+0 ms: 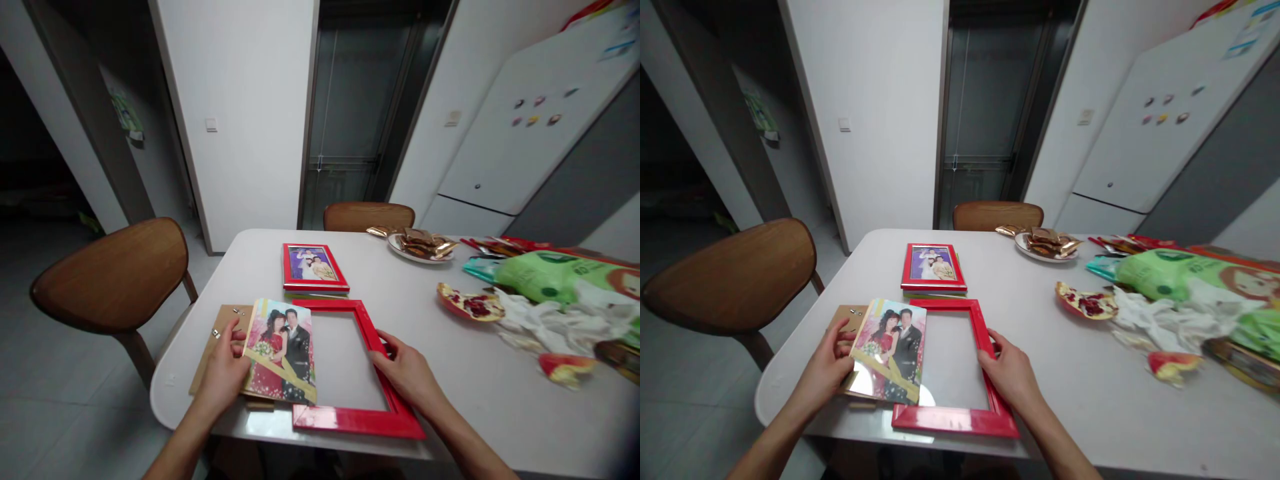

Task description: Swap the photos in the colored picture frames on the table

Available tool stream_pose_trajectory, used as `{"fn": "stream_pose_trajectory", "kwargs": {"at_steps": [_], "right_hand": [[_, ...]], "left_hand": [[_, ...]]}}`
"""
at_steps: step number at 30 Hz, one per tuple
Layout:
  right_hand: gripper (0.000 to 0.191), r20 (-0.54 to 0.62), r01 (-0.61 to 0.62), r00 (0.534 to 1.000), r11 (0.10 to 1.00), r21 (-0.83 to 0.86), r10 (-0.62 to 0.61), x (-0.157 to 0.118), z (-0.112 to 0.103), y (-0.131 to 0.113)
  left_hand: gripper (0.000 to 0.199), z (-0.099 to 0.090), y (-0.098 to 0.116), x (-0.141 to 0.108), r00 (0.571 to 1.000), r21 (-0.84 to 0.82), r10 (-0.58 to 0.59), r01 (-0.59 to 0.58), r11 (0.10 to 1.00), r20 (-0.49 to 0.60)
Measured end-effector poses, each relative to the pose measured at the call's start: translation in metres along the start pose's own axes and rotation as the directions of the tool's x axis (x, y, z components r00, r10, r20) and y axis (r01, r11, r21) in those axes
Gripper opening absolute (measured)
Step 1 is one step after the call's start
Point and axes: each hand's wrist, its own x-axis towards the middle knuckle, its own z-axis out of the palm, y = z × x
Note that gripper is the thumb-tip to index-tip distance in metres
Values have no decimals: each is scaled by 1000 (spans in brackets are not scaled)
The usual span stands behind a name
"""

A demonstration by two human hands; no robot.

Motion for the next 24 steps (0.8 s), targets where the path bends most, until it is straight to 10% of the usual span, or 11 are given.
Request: {"fn": "stream_pose_trajectory", "kwargs": {"at_steps": [7, 13, 17, 24], "right_hand": [[46, -28, 64, 997, 965, -253, -73, 2, 6, 5], [43, -88, 140, 980, 928, -344, -181, 1, 6, 3], [40, -96, 265, 957, 961, -80, -272, -7, 18, -23], [51, 219, 9, 964, 836, 549, -154, -13, 66, -72]], "left_hand": [[51, 2, -11, -10, 969, 517, 239, -238, 822, 67], [45, 7, -10, -21, 922, 558, 356, -376, 740, 150], [54, 18, -6, -37, 854, 486, 423, -520, 702, 302], [66, 37, -12, -48, 825, 506, 391, -561, 655, 408]]}}
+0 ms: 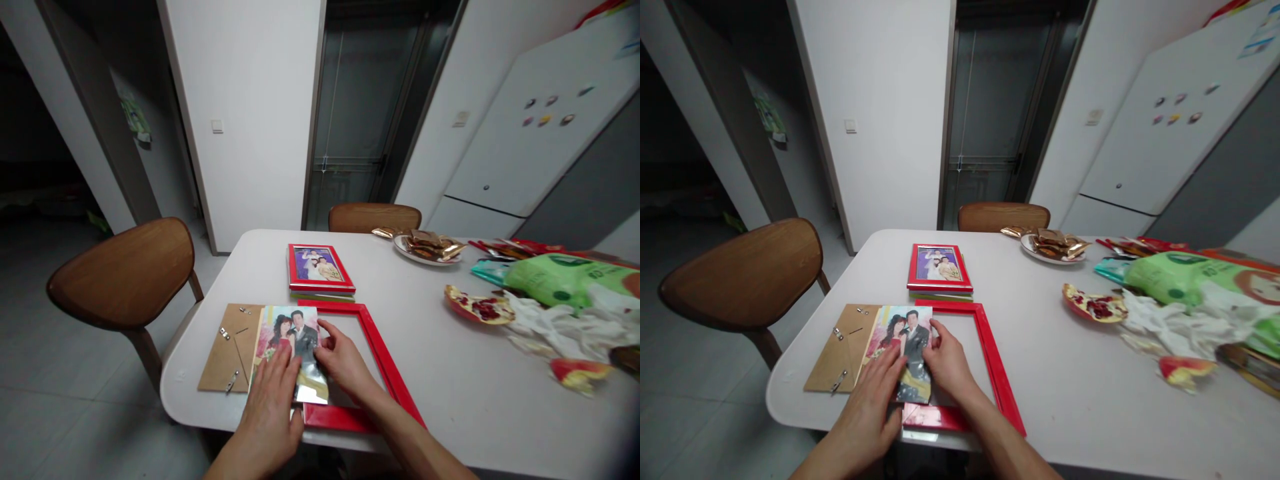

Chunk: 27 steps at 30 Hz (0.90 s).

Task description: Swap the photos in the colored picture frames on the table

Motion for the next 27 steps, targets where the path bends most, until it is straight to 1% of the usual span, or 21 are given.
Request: {"fn": "stream_pose_trajectory", "kwargs": {"at_steps": [1, 3, 5, 6, 7, 9, 11, 12, 13, 14, 15, 16, 17, 18, 19, 20, 21, 22, 23, 25, 27], "right_hand": [[53, -14, 2, 1000, 998, 68, -1, 1, 5, -4], [57, -31, 45, 999, 974, 224, -39, -1, 11, -17], [62, -44, 101, 995, 919, 382, -91, -5, 12, -31], [63, -55, 113, 994, 890, 442, -99, -7, 11, -36], [61, -67, 109, 994, 869, 483, -87, -9, 9, -40], [52, -81, 43, 997, 860, 508, -3, -13, 5, -39], [44, -69, -81, 989, 863, 498, 132, -15, -1, -29], [40, -51, -150, 978, 850, 505, 203, -16, -3, -23], [38, -19, -208, 967, 824, 527, 256, -17, -4, -17], [35, 21, -244, 959, 790, 563, 281, -17, -6, -12], [33, 53, -251, 959, 753, 608, 277, -18, -7, -8], [31, 57, -225, 967, 720, 657, 250, -18, -8, -6], [29, 33, -177, 976, 695, 697, 216, -19, -10, -5], [29, -13, -120, 982, 682, 722, 187, -19, -13, -6], [31, -69, -67, 983, 682, 728, 170, -19, -17, -8], [34, -114, -35, 979, 693, 720, 168, -18, -24, -10], [37, -136, -28, 976, 713, 701, 172, -18, -31, -12], [40, -131, -46, 975, 737, 675, 180, -18, -40, -14], [42, -108, -79, 975, 762, 643, 192, -17, -50, -15], [47, -53, -155, 973, 809, 567, 223, -15, -70, -17], [49, 5, -219, 969, 846, 487, 248, -11, -85, -15]], "left_hand": [[66, 2, -2, 1, 1000, 6, 2, -2, 1000, -28], [65, 4, -6, 3, 994, -17, 27, -29, 999, -107], [61, 0, -9, 6, 978, -103, 37, -59, 993, -205], [57, -3, -9, 8, 967, -169, 13, -58, 984, -254], [52, -7, -8, 9, 955, -250, -37, -40, 968, -295], [41, -14, -2, 12, 917, -444, -209, 41, 895, -338], [35, -17, 7, 15, 863, -641, -396, 114, 759, -314], [34, -17, 12, 17, 836, -731, -467, 124, 671, -287], [35, -15, 19, 19, 816, -810, -519, 113, 575, -254], [36, -13, 25, 22, 801, -878, -557, 85, 470, -221], [37, -9, 32, 24, 794, -932, -581, 52, 360, -180], [39, -6, 40, 27, 794, -968, -593, 22, 250, -135], [42, -3, 46, 30, 799, -989, -594, 0, 151, -91], [45, 0, 52, 32, 808, -997, -587, -10, 72, -50], [47, 3, 56, 33, 819, -1000, -574, -9, 18, -18], [49, 4, 58, 34, 833, -1000, -553, 0, -8, 4], [52, 5, 58, 35, 845, -1000, -535, 12, -8, 14], [54, 6, 56, 35, 852, -999, -524, 30, 15, 18], [57, 6, 53, 35, 856, -997, -516, 59, 55, 22], [60, 6, 44, 33, 867, -975, -497, 126, 183, 18], [57, 7, 36, 31, 895, -907, -446, 189, 376, 2]]}}
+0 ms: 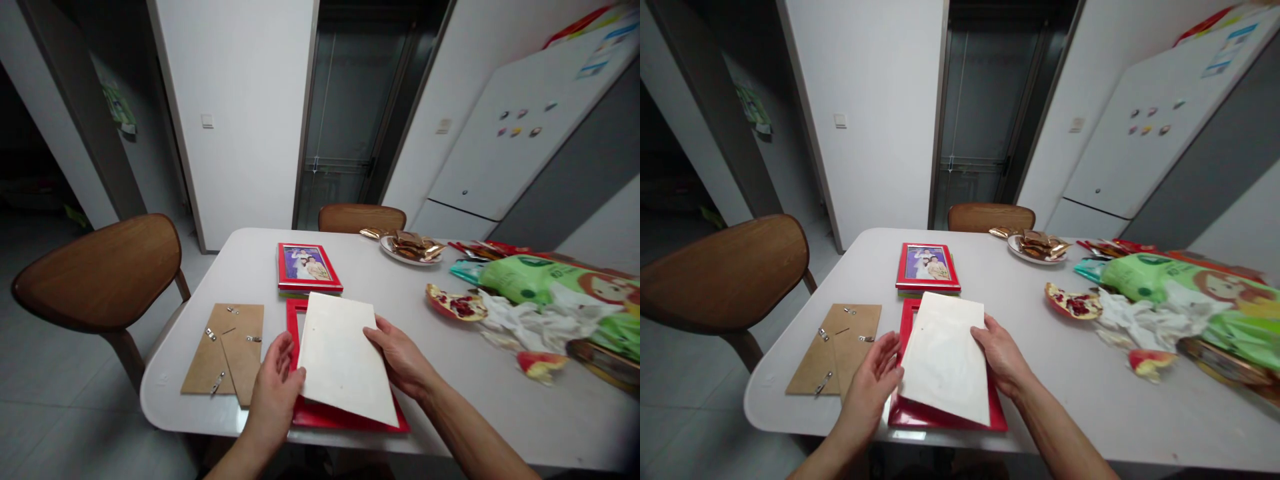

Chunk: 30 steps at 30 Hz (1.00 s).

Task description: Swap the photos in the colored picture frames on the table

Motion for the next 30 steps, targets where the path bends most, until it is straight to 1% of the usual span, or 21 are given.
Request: {"fn": "stream_pose_trajectory", "kwargs": {"at_steps": [2, 4, 5, 7, 10, 12, 13, 14, 15, 17, 19, 20, 22, 23, 25, 27, 30], "right_hand": [[51, 31, -32, 999, 996, -78, 34, 6, -8, -2], [51, 47, -47, 997, 989, -139, 54, 12, -9, 0], [52, 48, -49, 997, 986, -162, 57, 15, -8, 2], [52, 39, -41, 998, 981, -190, 49, 21, -5, 8], [51, 0, -2, 1000, 971, -238, 2, 30, 0, 16], [49, -19, 55, 998, 943, -328, -64, 35, 1, 19], [48, -21, 91, 994, 909, -407, -109, 38, 0, 20], [46, -20, 129, 987, 853, -507, -161, 39, 0, 21], [43, -17, 159, 976, 769, -619, -216, 40, -1, 21], [37, -11, 169, 948, 534, -829, -318, 40, -1, 20], [34, -19, 95, 930, 290, -952, -367, 37, 1, 20], [34, -28, 46, 928, 189, -981, -372, 36, 2, 20], [36, -48, -35, 928, 42, -998, -369, 33, 5, 22], [37, -49, -57, 928, -9, -998, -370, 32, 7, 22], [37, -34, -68, 927, -78, -995, -374, 31, 9, 24], [36, -18, -66, 926, -114, -991, -377, 31, 10, 26], [34, 9, -49, 917, -134, -990, -398, 30, 9, 27]], "left_hand": [[55, -2, -2, -2, 996, 253, 45, -65, 965, 83], [55, -2, -5, -7, 982, 468, 66, -143, 872, 176], [56, -1, -6, -9, 972, 541, 73, -185, 821, 221], [56, -1, -11, -13, 947, 630, 82, -270, 728, 311], [59, -4, -19, -15, 907, 691, 89, -374, 619, 411], [58, -7, -24, -15, 887, 710, 93, -422, 564, 453], [57, -8, -25, -14, 879, 718, 95, -440, 540, 467], [55, -9, -25, -14, 873, 726, 96, -455, 516, 478], [53, -9, -25, -13, 867, 735, 93, -467, 492, 489], [51, -9, -23, -13, 858, 752, 76, -484, 447, 507], [48, -8, -18, -13, 852, 768, 56, -495, 405, 520], [47, -8, -16, -13, 850, 775, 48, -500, 387, 524], [46, -7, -12, -13, 846, 785, 38, -509, 354, 532], [45, -6, -10, -13, 844, 788, 34, -513, 340, 535], [44, -5, -7, -13, 840, 792, 22, -520, 320, 542], [44, -2, -5, -13, 838, 797, 5, -520, 308, 545], [43, 0, -4, -16, 838, 797, 8, -523, 304, 546]]}}
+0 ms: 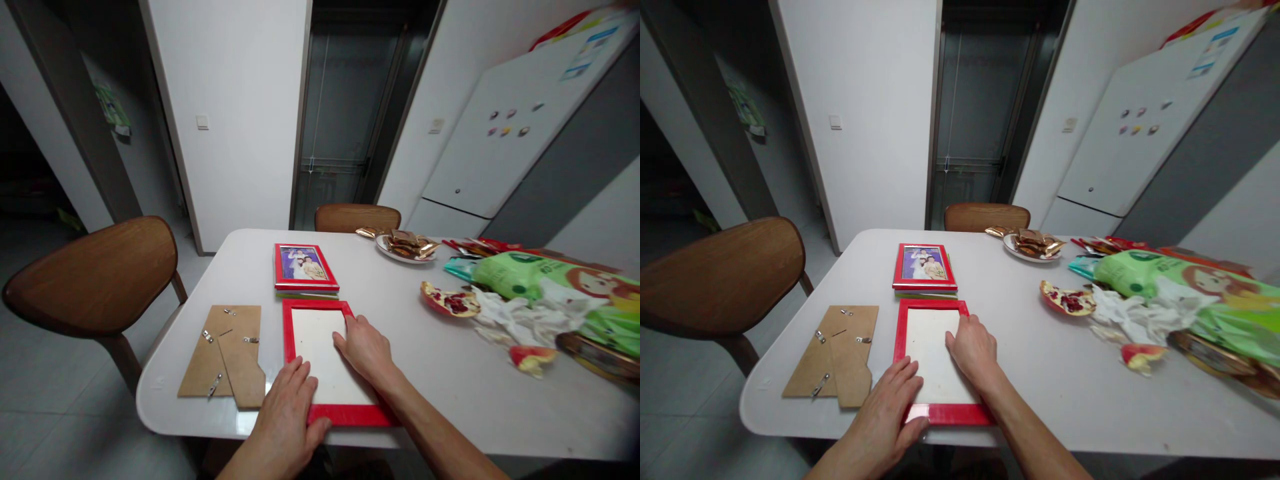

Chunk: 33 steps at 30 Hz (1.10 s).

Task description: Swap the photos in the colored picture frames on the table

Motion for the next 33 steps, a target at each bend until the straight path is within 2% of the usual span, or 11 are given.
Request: {"fn": "stream_pose_trajectory", "kwargs": {"at_steps": [3, 5, 7, 10, 11, 14, 18, 22, 26, 29, 33], "right_hand": [[33, -46, 35, 998, 998, 45, -33, -5, 0, 4], [33, -96, 103, 991, 988, 112, -93, -12, -2, 4], [33, -144, 217, 971, 953, 213, -190, -23, -5, -4], [30, -155, 379, 925, 851, 364, -346, -45, -11, -34], [28, -146, 417, 908, 821, 389, -392, -51, -13, -48], [29, -104, 501, 857, 769, 396, -505, -66, -14, -92], [46, -28, 496, 853, 792, 356, -521, -71, -5, -130], [45, -36, 462, 866, 772, 437, -498, -70, 4, -136], [46, -111, 445, 863, 638, 628, -493, -72, -6, -125], [44, -180, 462, 856, 560, 688, -485, -74, -25, -106], [38, -253, 486, 866, 608, 628, -431, -76, -48, -64]], "left_hand": [[44, -4, -8, -8, 998, -4, 44, -44, 999, -44], [48, -11, -25, -18, 993, 25, 55, -53, 998, -100], [53, -17, -51, -31, 983, 101, -18, 37, 994, -185], [54, -21, -93, -52, 893, 204, -274, 361, 910, -357], [54, -20, -104, -58, 866, 217, -313, 416, 883, -390], [54, -15, -121, -76, 873, 235, -267, 383, 893, -409], [54, -13, -122, -90, 907, 246, -145, 257, 935, -397], [59, -15, -126, -95, 909, 245, -108, 220, 944, -401], [59, -21, -125, -91, 900, 234, -76, 191, 953, -429], [58, -29, -108, -80, 888, 232, 0, 121, 965, -461], [61, -32, -70, -53, 874, 219, 92, 17, 976, -477]]}}
